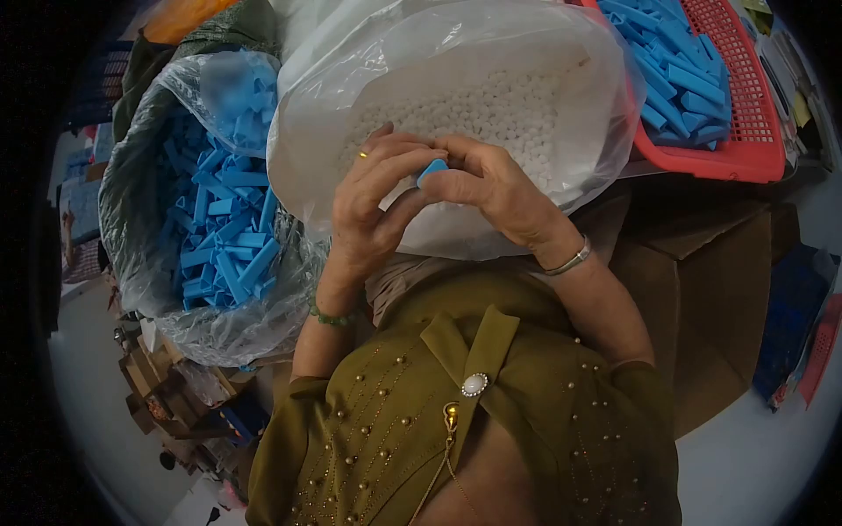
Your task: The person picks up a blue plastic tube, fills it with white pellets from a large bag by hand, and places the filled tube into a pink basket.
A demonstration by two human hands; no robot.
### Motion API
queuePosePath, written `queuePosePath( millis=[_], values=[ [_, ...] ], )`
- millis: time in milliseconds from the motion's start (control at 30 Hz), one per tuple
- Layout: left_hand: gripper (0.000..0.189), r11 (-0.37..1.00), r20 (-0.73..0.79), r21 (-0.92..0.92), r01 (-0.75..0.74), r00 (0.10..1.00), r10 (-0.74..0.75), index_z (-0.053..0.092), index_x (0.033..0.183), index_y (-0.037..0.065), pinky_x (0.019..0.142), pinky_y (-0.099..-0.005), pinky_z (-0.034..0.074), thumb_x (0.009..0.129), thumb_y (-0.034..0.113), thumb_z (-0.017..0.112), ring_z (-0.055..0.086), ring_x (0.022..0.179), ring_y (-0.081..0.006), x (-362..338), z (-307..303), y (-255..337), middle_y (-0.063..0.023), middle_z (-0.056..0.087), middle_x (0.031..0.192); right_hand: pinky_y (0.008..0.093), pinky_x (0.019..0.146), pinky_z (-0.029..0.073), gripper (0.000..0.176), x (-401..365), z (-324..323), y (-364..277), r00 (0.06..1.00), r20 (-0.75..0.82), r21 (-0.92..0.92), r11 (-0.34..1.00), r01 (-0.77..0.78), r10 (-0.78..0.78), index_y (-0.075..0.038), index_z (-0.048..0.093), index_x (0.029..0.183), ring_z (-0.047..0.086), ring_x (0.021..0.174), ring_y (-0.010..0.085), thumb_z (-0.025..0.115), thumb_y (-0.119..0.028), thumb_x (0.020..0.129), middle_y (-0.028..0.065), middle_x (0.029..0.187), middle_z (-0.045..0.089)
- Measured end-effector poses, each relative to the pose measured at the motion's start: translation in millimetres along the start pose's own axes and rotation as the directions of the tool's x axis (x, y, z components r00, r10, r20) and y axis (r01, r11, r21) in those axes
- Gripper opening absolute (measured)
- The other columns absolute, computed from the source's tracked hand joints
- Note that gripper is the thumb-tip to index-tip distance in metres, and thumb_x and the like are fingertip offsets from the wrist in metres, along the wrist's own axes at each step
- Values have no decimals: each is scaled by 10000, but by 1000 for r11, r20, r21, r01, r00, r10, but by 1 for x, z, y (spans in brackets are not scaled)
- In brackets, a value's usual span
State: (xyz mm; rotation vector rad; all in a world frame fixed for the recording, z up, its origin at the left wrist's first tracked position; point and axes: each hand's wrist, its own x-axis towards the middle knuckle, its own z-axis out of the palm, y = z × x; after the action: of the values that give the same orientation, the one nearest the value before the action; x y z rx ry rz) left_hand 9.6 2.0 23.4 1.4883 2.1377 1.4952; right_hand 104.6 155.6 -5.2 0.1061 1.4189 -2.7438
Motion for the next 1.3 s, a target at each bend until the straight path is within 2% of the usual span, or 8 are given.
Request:
queuePosePath(
  millis=[267, 467, 533, 633, 733, 1033, 1200, 1300],
  values=[
    [331, 983, -20, 66, -170, 985, 172, 659, 1027, 48, 930, -445, 459, 705, 3, 721, 626, 942, -284, -14, -24, 35, -97, 638, 931, 308, 946, 426, 584, -23, 17, -33, 953, 56, -662, 704, 259, -298, 48, 507, 1270, 545, 1085, 201, 697, -249, 805, 131, 1156, 583],
    [248, 668, -478, 527, 525, 833, -278, 652, 981, 7, 752, -354, 508, 735, -14, 680, 611, 853, -326, -67, -123, -22, -156, 652, 928, 409, 1031, 399, 581, -60, -76, -115, 496, 63, -876, 189, 443, -866, 51, 539, 1268, 527, 1195, 314, 667, -365, 883, 198, 1274, 559],
    [282, 502, -401, 711, 492, 870, -286, 642, 1023, 16, 782, -381, 501, 743, 2, 666, 605, 892, -349, -91, -128, -73, -164, 654, 959, 419, 1004, 428, 470, -57, -116, -135, 502, 104, -902, -295, -316, -858, 13, 557, 1265, 530, 1202, 304, 650, -279, 909, 179, 1266, 572],
    [353, 257, -318, 858, 444, 854, -411, 613, 1106, 31, 843, -428, 483, 757, 59, 658, 579, 972, -382, -89, -130, -109, -170, 648, 1035, 357, 935, 478, 365, -48, -100, -136, 472, 240, -849, -419, -321, -849, -24, 606, 1222, 590, 1111, 264, 674, -155, 887, 143, 1191, 619],
    [375, 214, -295, 872, 441, 822, -487, 604, 1129, 42, 862, -449, 473, 764, 104, 660, 562, 1001, -388, -90, -132, -115, -164, 641, 1067, 298, 815, 512, 278, -39, -48, -99, 479, 57, -990, 13, 142, -876, -17, 657, 1124, 640, 940, 240, 679, -23, 847, 127, 1072, 655],
    [304, 347, -392, 807, 478, 873, -290, 617, 1081, 37, 795, -387, 497, 778, 18, 636, 606, 885, -321, -80, -136, -55, -140, 633, 955, 288, 608, 469, 173, -22, -9, -27, 840, -30, -918, 348, 191, -541, 8, 680, 935, 598, 694, 197, 686, 53, 768, 99, 818, 636],
    [188, 933, -699, -89, 348, 646, -307, 586, 1041, -21, 758, -294, 498, 854, -10, 607, 594, 765, -158, -57, -126, 17, -105, 627, 959, 281, 594, 465, 161, -12, 0, -18, 870, -17, -873, 431, 227, -492, 7, 680, 927, 587, 660, 186, 682, 47, 771, 97, 800, 629],
    [229, 776, -374, -624, 92, 837, -400, 550, 1068, -31, 799, -349, 509, 842, -44, 574, 612, 867, -224, -55, -103, 27, -171, 597, 1071, 274, 610, 469, 185, -9, 16, -15, 885, 29, -836, 474, 276, -465, 1, 685, 949, 600, 701, 178, 683, 47, 769, 91, 862, 643]
  ],
)
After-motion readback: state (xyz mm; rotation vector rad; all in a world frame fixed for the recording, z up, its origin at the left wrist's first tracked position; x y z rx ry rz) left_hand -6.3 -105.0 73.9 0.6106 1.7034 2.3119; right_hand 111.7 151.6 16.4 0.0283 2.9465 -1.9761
